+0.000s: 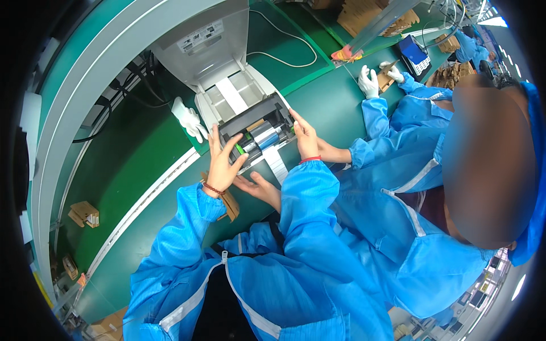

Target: The person operates a label printer at a factory workstation, loading rolls of white and black tape into the device. They adjust the internal rollers and guides, pull out printed labels, and interact with a coworker who assists with supplies. The person also handles a roll of black tape and a handheld scanner-like tool.

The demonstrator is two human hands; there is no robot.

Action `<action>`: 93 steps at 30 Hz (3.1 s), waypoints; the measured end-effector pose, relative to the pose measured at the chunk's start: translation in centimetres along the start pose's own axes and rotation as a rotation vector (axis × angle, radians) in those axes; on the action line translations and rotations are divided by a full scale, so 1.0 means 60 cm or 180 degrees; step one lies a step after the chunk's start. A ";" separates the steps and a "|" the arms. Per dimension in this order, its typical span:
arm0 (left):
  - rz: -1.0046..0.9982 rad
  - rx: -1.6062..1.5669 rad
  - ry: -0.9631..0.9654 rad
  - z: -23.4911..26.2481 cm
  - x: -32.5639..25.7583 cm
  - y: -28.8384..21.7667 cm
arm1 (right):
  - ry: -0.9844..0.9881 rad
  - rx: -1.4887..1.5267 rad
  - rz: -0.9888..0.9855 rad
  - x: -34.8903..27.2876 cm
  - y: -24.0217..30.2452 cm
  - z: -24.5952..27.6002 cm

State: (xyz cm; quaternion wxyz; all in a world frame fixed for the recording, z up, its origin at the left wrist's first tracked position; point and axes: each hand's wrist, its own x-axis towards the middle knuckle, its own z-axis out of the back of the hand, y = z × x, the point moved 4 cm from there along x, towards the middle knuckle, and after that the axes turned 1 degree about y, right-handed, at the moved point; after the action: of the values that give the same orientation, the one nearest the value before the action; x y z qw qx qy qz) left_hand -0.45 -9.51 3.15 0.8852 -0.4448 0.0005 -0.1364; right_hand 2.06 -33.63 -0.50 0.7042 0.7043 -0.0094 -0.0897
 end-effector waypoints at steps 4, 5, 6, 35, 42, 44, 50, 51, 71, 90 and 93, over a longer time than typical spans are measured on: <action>0.0091 0.0242 0.0051 -0.006 0.001 -0.009 | -0.0153 -0.0180 0.0246 0.007 -0.001 -0.011; 0.0139 0.0291 0.0036 -0.005 0.001 -0.010 | -0.0235 -0.0259 0.0285 0.006 0.001 -0.017; 0.0070 0.0404 0.0011 -0.007 0.002 -0.010 | -0.0345 -0.0194 0.0360 0.013 -0.005 -0.018; -0.1049 0.1541 0.0209 0.043 0.019 -0.037 | -0.1526 -0.1040 0.0629 -0.098 0.040 -0.055; -0.1353 0.1502 0.0149 0.057 0.037 -0.033 | -0.1177 -0.2109 0.1294 -0.066 0.116 -0.055; -0.1392 0.1410 0.0113 0.054 0.038 -0.030 | -0.0680 -0.2813 0.1636 -0.040 0.134 -0.057; -0.1334 0.1206 -0.0023 0.056 0.050 -0.020 | 0.0262 -0.3680 0.2001 0.036 0.142 -0.080; -0.1319 0.1208 0.0003 0.056 0.053 -0.016 | 0.0361 -0.3705 0.1994 0.045 0.140 -0.084; -0.0701 0.0544 0.0194 0.095 0.056 -0.008 | 0.1323 -0.3567 0.2423 0.089 0.160 -0.105; -0.0464 0.1364 0.0502 0.009 0.121 -0.039 | 0.2128 -0.3886 0.2489 0.111 0.147 -0.098; -0.0443 0.1220 0.0395 0.010 0.122 -0.046 | 0.2080 -0.3840 0.2465 0.110 0.142 -0.088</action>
State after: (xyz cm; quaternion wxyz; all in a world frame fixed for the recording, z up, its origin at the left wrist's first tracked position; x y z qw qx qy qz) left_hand 6.02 -12.36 6.60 0.9403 -0.2580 -0.0017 -0.2219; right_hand 10.23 -29.37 7.18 0.9130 0.1377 0.0036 0.3840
